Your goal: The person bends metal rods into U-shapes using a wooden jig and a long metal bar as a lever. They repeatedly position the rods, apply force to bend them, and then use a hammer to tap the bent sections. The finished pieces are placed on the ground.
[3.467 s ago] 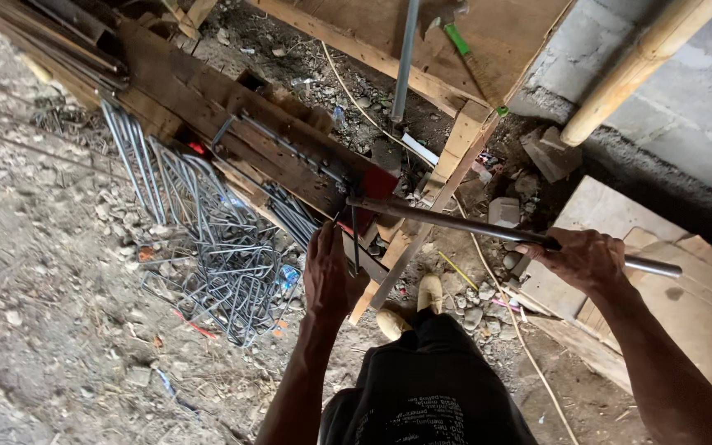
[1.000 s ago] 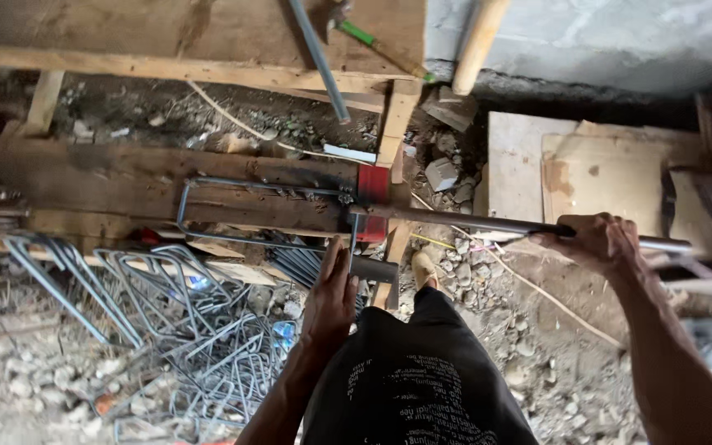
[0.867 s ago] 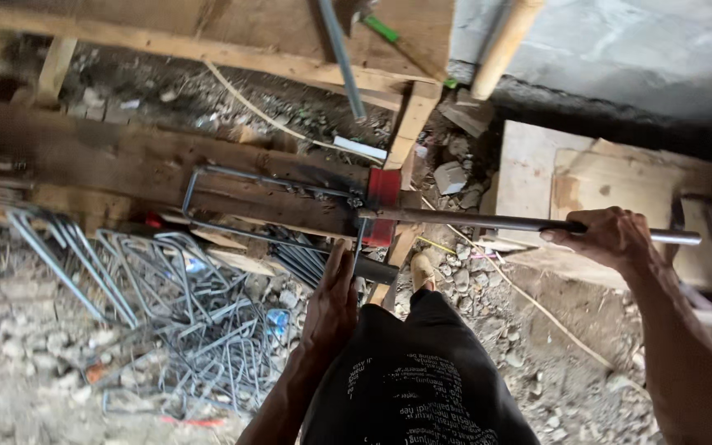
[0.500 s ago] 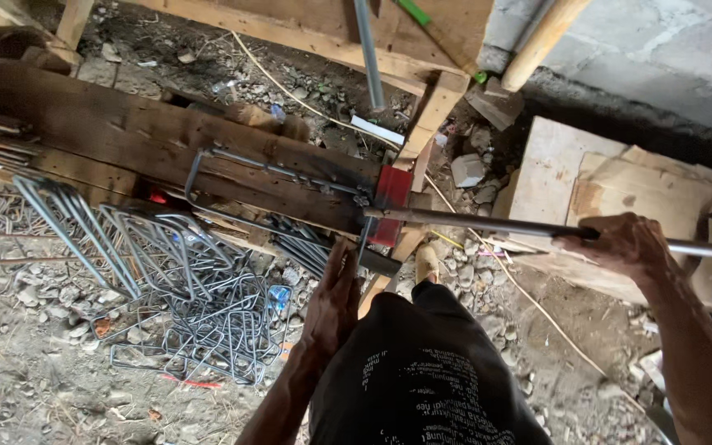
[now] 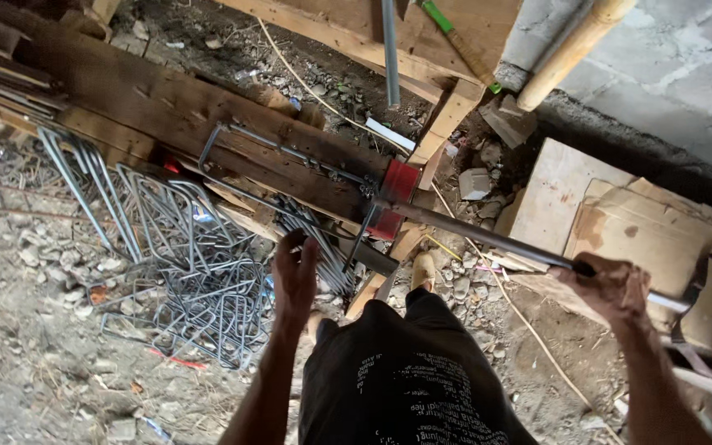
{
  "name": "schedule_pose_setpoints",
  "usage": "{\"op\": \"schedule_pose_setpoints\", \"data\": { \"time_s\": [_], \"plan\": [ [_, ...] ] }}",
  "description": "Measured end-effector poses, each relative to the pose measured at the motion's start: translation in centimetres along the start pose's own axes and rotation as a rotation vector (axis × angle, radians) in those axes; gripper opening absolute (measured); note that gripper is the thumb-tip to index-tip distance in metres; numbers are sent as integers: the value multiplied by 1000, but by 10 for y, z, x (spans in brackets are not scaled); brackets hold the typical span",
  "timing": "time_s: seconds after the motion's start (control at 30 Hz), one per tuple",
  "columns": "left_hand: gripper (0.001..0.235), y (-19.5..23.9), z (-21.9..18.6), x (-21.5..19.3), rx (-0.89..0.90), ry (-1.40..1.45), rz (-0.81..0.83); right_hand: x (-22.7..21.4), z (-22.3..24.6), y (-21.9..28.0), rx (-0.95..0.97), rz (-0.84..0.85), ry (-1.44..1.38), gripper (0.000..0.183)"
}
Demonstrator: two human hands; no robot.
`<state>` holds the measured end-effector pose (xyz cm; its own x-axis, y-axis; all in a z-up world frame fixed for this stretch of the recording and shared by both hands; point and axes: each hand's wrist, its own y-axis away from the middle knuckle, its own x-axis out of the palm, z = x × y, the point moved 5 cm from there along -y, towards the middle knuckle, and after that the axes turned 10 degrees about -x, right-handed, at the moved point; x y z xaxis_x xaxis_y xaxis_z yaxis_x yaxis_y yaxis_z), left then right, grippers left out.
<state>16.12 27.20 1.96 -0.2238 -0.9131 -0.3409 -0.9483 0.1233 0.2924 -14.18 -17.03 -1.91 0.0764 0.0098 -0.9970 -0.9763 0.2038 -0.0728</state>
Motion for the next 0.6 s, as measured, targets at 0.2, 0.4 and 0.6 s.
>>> {"op": "schedule_pose_setpoints", "data": {
  "time_s": [0.2, 0.4, 0.6],
  "plan": [
    [26, -35, 35, 40, -327, 362, 320, 39, -11, 21, 295, 217, -106, 63],
    [48, -31, 44, 38, -329, 289, 205, 64, 17, 11, 460, 61, -592, 43],
    [46, -33, 35, 27, -372, 210, 223, 69, 61, -59, 395, 156, -867, 45]
  ]
}}
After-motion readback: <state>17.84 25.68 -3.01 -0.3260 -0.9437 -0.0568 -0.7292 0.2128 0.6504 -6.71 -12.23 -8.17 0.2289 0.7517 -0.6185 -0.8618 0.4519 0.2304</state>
